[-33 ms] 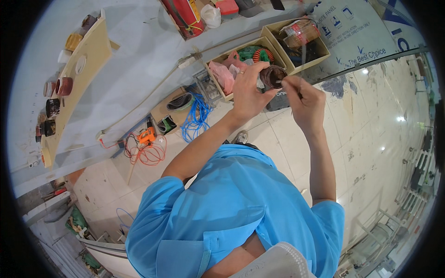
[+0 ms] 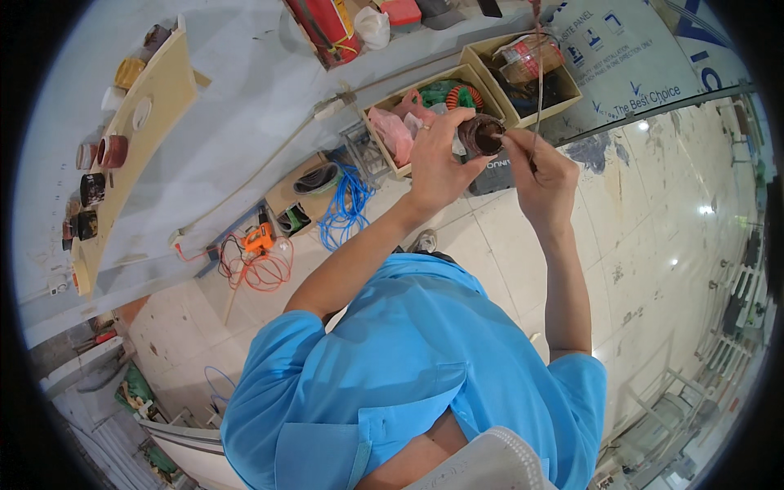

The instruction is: The person mixes a brown paste in a small jar using a thin stick, then transfers some of it into a second jar and stirs again. The person briefly applies the mixture to a vertical surface with the stick, then returns to mixing.

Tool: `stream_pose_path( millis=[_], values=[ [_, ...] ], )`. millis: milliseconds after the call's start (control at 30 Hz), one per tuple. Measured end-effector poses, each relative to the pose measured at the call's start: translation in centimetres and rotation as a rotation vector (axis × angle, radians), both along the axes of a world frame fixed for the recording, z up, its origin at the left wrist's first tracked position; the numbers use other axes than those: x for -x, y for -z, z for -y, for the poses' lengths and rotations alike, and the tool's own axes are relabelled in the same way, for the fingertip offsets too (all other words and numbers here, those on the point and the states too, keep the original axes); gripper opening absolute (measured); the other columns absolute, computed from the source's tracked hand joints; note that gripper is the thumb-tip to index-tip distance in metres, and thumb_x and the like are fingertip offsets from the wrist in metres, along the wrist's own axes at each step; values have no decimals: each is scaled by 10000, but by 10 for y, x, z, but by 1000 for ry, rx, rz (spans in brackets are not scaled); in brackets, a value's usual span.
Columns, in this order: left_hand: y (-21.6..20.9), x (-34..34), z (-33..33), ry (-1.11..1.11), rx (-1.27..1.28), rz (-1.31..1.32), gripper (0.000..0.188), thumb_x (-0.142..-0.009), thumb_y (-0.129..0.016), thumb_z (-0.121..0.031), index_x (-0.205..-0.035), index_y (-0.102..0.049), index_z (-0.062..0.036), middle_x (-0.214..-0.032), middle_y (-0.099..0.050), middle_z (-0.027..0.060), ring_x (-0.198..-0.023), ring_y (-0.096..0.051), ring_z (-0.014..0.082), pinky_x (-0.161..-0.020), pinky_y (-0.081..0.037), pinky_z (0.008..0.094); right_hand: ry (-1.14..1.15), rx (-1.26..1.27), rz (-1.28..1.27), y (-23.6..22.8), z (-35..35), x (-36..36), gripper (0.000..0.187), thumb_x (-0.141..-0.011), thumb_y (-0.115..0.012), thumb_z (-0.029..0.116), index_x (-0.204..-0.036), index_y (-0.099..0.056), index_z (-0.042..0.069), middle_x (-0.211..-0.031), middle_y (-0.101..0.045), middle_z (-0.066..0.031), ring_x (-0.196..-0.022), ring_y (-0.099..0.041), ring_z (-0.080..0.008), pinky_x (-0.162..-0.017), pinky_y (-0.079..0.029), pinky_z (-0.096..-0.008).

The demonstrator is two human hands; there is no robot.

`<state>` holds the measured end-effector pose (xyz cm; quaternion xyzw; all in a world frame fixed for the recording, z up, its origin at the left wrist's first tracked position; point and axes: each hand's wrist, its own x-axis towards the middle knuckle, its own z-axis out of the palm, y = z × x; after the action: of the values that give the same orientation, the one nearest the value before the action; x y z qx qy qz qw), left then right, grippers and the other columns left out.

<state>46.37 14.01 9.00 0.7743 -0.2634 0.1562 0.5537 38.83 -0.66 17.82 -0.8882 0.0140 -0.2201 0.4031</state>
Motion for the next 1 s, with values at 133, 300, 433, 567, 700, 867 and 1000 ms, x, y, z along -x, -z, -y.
stream_pose_path(
  millis=[133,300,433,567,700,867,1000],
  values=[
    [3,-3,-6,10,-7,-19,705,-660,-938,-52,-1294,-630,-90,-1178,-715,104,-1026,-691,298,-917,-542,397,-35,48,-36,3,-5,-5,78,-962,-739,21,-1035,-746,-4,-806,-715,-120,-619,-614,-194,-593,-495,-297],
    [10,-13,-5,58,97,-40,706,-668,-931,-24,-1301,-622,-67,-1195,-701,107,-1085,-687,273,-935,-554,381,10,146,85,5,-7,-17,70,-954,-717,17,-1014,-748,32,-811,-719,-159,-622,-689,-281,-575,-523,-352],
    [10,-16,-8,43,76,-26,703,-679,-926,-16,-1307,-613,-54,-1224,-686,115,-1105,-683,264,-964,-551,375,-27,13,-44,5,-10,-18,94,-942,-720,10,-1027,-751,33,-799,-715,-139,-627,-689,-285,-580,-522,-353],
    [8,-17,-13,39,74,16,726,-684,-928,-33,-1324,-587,-59,-1232,-678,146,-1125,-673,322,-969,-542,401,61,110,131,9,-13,-20,116,-929,-723,0,-1038,-752,29,-786,-708,-121,-631,-688,-291,-589,-522,-356],
    [6,-17,-16,28,74,56,735,-679,-932,-38,-1323,-578,-60,-1220,-678,155,-1120,-672,339,-955,-545,401,-53,40,-3,10,-16,-21,103,-934,-727,27,-1035,-747,33,-788,-706,-131,-640,-682,-301,-590,-522,-359],
    [5,-12,-22,62,122,-59,710,-706,-932,-39,-1334,-603,-65,-1293,-667,141,-1235,-650,310,-1047,-511,410,14,272,64,5,-17,-21,74,-943,-730,68,-1013,-738,44,-787,-703,-140,-637,-658,-313,-587,-516,-358],
    [4,-9,-27,28,86,-115,699,-722,-925,-38,-1342,-605,-75,-1304,-667,139,-1258,-651,305,-1062,-507,397,-77,32,-1,4,-24,-23,45,-946,-727,69,-986,-725,48,-783,-704,-135,-633,-651,-306,-578,-510,-346]
  ],
)
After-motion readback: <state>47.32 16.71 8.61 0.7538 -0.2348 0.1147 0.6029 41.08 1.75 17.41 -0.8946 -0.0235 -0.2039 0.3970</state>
